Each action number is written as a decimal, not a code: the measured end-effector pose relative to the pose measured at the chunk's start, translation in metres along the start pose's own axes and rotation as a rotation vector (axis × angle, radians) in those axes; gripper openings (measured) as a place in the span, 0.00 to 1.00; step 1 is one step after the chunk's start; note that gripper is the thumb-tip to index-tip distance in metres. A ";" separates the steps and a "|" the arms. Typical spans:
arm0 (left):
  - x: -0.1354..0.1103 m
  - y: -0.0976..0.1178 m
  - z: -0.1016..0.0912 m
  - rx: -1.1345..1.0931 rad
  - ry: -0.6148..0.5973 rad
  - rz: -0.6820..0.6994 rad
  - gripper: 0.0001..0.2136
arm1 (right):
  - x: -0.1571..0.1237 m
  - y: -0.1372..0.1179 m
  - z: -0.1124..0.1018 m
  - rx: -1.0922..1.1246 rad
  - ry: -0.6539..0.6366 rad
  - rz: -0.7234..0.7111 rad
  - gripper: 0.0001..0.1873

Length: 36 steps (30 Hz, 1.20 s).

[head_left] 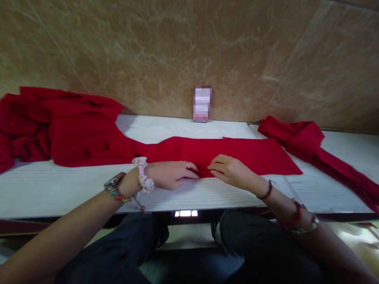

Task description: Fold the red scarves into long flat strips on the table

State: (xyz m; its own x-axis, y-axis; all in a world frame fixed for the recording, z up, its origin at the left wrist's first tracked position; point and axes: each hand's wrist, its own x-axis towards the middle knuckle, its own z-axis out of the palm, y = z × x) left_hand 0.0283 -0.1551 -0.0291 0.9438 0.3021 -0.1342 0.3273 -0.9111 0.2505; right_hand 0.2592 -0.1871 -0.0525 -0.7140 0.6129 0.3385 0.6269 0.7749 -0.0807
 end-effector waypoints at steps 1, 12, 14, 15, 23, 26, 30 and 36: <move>-0.003 -0.006 -0.005 -0.037 -0.006 0.019 0.20 | 0.004 -0.003 0.002 0.007 -0.016 -0.016 0.12; 0.011 -0.123 -0.038 -0.097 0.184 -0.484 0.23 | 0.040 -0.041 0.033 -0.167 -0.050 -0.054 0.12; 0.023 -0.136 -0.038 -0.205 0.084 -0.534 0.21 | 0.047 -0.046 0.037 -0.205 -0.098 -0.063 0.11; 0.027 -0.140 -0.038 -0.279 0.034 -0.562 0.20 | 0.049 -0.047 0.038 -0.220 -0.121 -0.068 0.11; 0.034 -0.138 -0.034 -0.904 0.046 -0.615 0.20 | 0.052 -0.046 0.045 -0.297 -0.081 -0.096 0.08; 0.036 -0.140 -0.038 -0.693 0.042 -0.695 0.20 | 0.050 -0.046 0.049 -0.323 -0.042 -0.120 0.08; 0.038 -0.140 -0.041 -0.589 0.022 -0.710 0.18 | 0.048 -0.045 0.053 -0.325 0.039 -0.159 0.09; 0.026 -0.127 -0.047 -0.588 -0.020 -0.606 0.22 | 0.048 -0.039 0.056 -0.122 0.218 0.037 0.10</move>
State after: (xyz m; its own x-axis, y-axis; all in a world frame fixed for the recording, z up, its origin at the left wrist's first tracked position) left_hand 0.0137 -0.0183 -0.0188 0.5978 0.6817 -0.4218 0.7529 -0.2970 0.5872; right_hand 0.1834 -0.1792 -0.0861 -0.6142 0.5825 0.5324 0.6939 0.7200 0.0129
